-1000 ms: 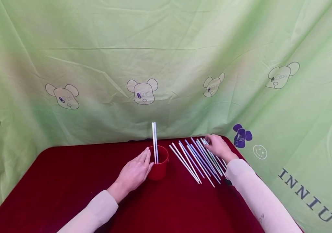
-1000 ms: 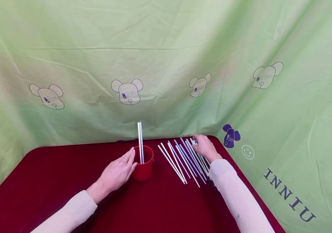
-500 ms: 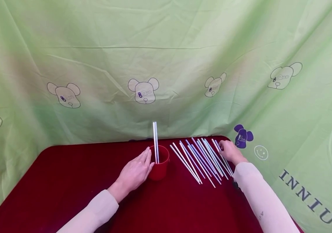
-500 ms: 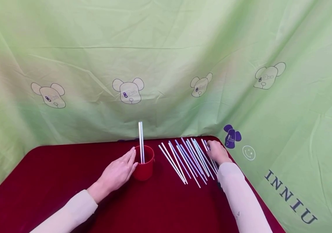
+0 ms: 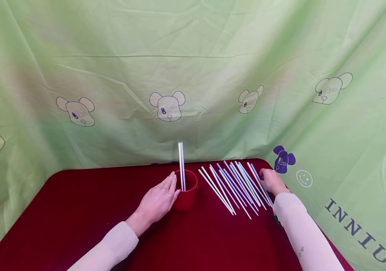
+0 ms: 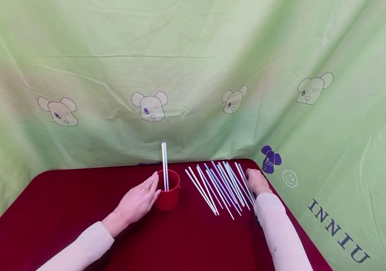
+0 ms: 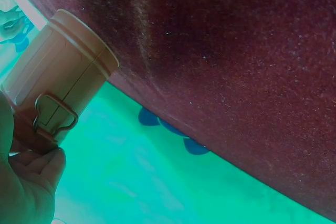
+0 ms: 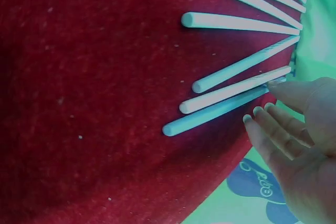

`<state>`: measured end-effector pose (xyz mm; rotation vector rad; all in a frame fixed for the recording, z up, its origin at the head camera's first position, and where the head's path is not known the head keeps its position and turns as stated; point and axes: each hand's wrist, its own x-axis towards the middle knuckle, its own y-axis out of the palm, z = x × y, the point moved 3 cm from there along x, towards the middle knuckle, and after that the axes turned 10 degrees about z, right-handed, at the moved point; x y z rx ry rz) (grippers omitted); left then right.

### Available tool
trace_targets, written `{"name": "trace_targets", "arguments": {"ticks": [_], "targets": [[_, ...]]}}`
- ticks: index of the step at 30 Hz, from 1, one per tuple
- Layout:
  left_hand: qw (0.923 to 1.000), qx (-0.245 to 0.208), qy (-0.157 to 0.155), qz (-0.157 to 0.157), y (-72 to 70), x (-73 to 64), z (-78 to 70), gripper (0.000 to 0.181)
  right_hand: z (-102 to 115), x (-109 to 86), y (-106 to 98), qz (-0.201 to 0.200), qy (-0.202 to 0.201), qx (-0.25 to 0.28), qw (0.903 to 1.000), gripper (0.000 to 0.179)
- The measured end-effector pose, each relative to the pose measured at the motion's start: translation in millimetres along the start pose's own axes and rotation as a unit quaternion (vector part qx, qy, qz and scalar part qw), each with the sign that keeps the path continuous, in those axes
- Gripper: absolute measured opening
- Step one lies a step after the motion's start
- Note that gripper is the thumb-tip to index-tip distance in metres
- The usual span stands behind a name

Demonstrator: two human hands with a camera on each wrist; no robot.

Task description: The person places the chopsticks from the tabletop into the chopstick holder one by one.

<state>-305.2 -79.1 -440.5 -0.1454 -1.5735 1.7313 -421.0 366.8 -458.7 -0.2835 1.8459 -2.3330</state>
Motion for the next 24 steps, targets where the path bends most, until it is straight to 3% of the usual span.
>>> {"name": "trace_targets", "arguments": {"ticks": [11, 17, 24], "targets": [[1.0000, 0.002, -0.001, -0.002, -0.9, 0.5, 0.1, 0.053, -6, 2.0, 2, -0.001, 0.059, 0.032, 0.9977, 0.007], [1.0000, -0.004, 0.001, -0.003, -1.3, 1.4, 0.7, 0.053, -13, 1.5, -1, 0.002, 0.087, 0.040, 0.9954, 0.013], [1.0000, -0.006, 0.005, -0.003, -1.2, 0.8, 0.5, 0.052, -17, -2.1, -3, 0.009, 0.093, 0.046, 0.9946, 0.012]]}}
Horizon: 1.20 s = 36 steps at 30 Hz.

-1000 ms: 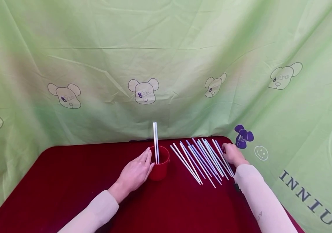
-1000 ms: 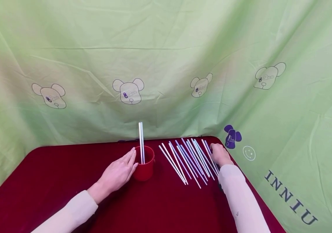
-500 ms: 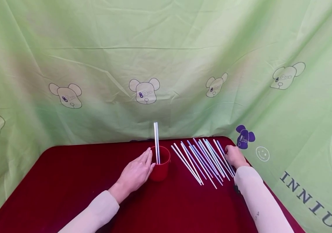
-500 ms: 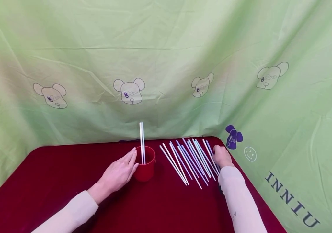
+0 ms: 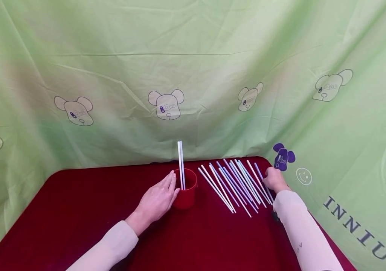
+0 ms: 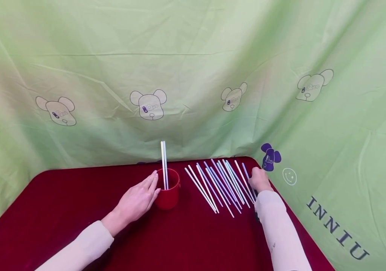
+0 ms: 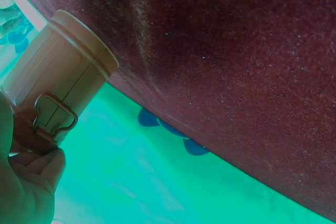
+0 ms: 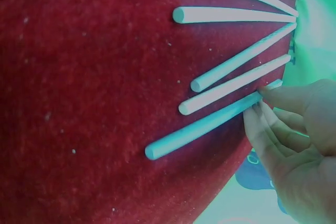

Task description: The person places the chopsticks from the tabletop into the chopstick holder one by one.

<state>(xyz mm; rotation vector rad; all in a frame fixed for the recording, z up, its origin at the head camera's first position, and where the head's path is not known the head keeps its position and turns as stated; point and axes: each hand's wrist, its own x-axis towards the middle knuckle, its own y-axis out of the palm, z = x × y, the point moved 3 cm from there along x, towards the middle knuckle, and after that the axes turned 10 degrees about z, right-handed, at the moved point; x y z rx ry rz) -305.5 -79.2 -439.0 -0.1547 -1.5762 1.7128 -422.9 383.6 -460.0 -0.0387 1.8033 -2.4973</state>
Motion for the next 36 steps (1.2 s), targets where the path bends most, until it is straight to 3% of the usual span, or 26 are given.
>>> {"name": "trace_targets", "arguments": {"ticks": [3, 12, 17, 22, 26, 31, 36], "targets": [[1.0000, 0.003, 0.000, 0.001, -0.1, 0.2, 0.0, 0.052, 1, -1.1, -2, 0.007, -0.001, -0.004, 1.0000, 0.006], [1.0000, 0.004, -0.001, -0.001, 1.5, -0.4, -0.1, 0.053, 0, -3.5, -4, 0.038, -0.007, 0.000, 0.9992, 0.028], [1.0000, 0.003, -0.002, -0.001, 1.3, -0.8, -0.3, 0.052, -1, -6.9, -8, 0.031, -0.020, 0.020, 0.9991, 0.003], [1.0000, 0.007, -0.002, -0.002, 0.8, -1.1, -0.2, 0.052, 1, -9.8, -17, 0.044, -0.025, 0.072, 0.9961, 0.025], [0.9999, 0.010, -0.002, -0.003, 1.0, -0.9, -0.9, 0.052, 2, -12.0, -23, 0.069, -0.017, 0.160, 0.9846, 0.032], [0.9999, 0.007, 0.002, -0.010, 0.5, -0.6, -0.7, 0.052, 7, -19.5, -31, 0.092, -0.006, 0.248, 0.9644, 0.015], [0.9999, 0.010, -0.001, -0.001, 0.3, -0.7, -0.6, 0.053, 13, -22.6, -36, 0.106, -0.005, 0.283, 0.9532, 0.008]]}}
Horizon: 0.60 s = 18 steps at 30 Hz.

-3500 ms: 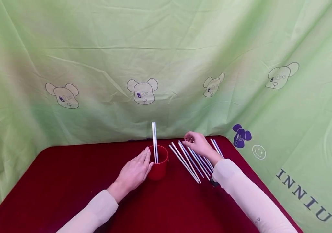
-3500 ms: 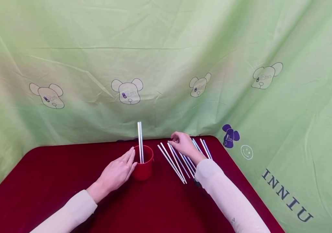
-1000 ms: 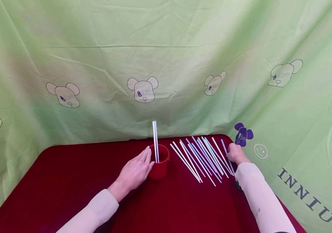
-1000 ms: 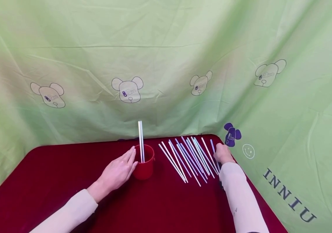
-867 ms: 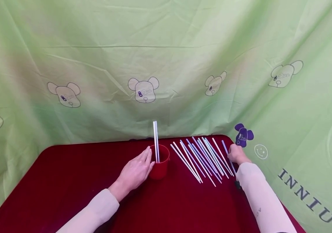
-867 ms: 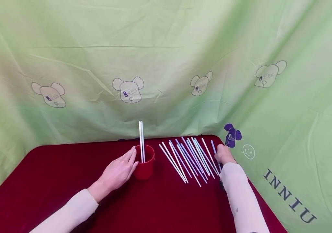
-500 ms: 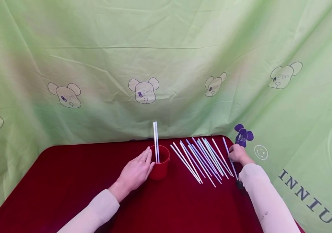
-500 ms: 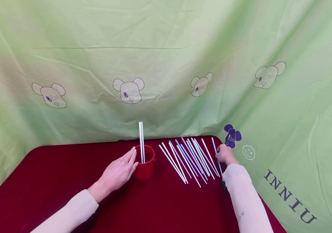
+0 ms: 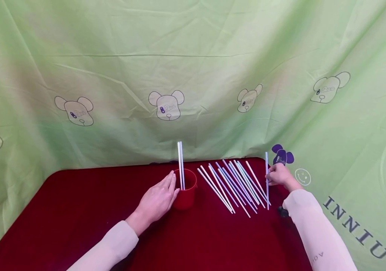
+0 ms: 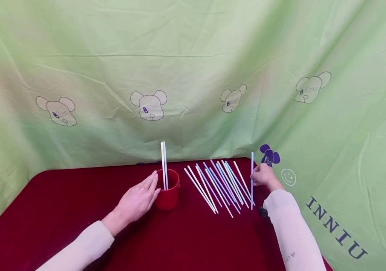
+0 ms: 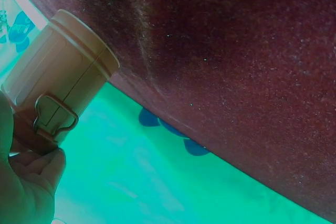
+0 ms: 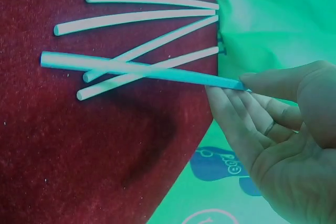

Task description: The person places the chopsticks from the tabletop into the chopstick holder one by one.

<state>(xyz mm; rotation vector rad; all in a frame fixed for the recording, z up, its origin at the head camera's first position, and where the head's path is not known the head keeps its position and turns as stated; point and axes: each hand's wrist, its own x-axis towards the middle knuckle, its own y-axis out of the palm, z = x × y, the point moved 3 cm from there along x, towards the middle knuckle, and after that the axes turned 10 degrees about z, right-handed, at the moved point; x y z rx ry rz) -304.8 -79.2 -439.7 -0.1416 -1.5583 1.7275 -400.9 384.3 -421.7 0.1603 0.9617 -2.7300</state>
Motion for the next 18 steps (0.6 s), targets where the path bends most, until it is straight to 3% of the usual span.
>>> {"name": "trace_targets", "arguments": {"ticks": [11, 18], "targets": [[1.0000, -0.006, -0.003, 0.007, 1.7, -0.4, 0.1, 0.053, 22, 4.3, 7, 0.007, -0.037, 0.034, 0.9987, 0.023], [1.0000, -0.009, 0.001, 0.002, 1.8, -0.3, 0.4, 0.053, 50, 7.4, 13, -0.005, -0.078, 0.056, 0.9954, 0.029]]}}
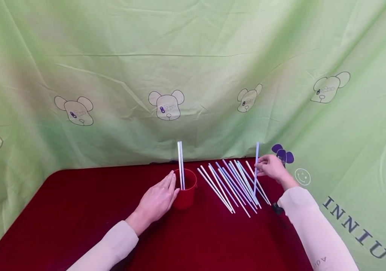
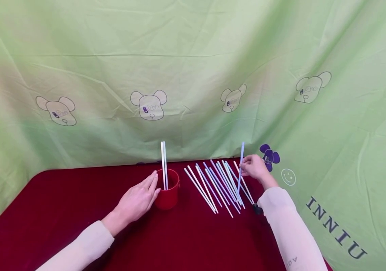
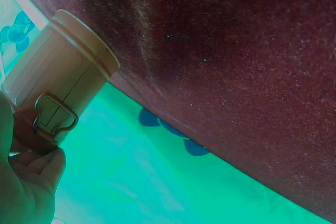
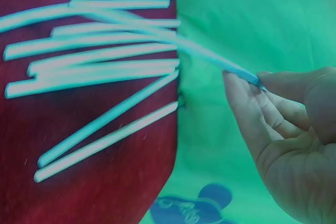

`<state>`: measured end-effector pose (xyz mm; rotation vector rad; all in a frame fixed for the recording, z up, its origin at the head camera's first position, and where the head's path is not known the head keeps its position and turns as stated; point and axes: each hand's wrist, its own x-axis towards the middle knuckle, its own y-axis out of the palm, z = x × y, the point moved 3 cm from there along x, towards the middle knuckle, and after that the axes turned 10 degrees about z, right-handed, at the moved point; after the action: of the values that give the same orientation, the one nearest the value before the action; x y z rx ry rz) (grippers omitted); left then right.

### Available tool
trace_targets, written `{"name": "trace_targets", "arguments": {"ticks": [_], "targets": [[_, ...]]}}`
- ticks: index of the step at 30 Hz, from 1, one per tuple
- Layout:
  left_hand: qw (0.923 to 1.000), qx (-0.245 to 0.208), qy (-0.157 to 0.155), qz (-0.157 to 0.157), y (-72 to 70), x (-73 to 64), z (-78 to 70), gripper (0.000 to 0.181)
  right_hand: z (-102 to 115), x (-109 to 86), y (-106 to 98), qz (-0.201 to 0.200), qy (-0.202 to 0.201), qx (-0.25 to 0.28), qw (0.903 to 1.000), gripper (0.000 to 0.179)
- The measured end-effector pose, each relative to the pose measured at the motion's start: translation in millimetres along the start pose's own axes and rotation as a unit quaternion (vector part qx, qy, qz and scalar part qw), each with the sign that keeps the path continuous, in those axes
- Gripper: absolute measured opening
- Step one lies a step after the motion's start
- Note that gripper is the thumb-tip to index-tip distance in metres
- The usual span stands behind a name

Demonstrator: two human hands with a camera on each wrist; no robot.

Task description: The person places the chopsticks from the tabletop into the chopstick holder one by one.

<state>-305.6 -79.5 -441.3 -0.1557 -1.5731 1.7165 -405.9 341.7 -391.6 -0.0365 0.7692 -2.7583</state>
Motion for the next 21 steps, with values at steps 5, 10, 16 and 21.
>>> {"name": "trace_targets", "arguments": {"ticks": [5, 10, 16, 21], "targets": [[1.0000, 0.002, 0.000, -0.001, 0.4, 0.4, 0.6, 0.053, 20, 5.2, 11, -0.006, -0.030, 0.037, 0.9989, 0.023], [1.0000, 0.004, 0.001, 0.000, -0.1, 0.6, 0.4, 0.053, 40, 10.2, 21, -0.017, -0.053, 0.050, 0.9972, 0.023], [1.0000, 0.007, 0.000, 0.004, -0.5, 0.5, 0.2, 0.053, 67, 12.2, 34, -0.041, -0.069, 0.049, 0.9956, 0.023], [0.9999, 0.000, -0.004, 0.011, -0.9, 0.5, 0.1, 0.053, 89, 14.5, 48, -0.051, -0.091, 0.067, 0.9923, 0.025]]}}
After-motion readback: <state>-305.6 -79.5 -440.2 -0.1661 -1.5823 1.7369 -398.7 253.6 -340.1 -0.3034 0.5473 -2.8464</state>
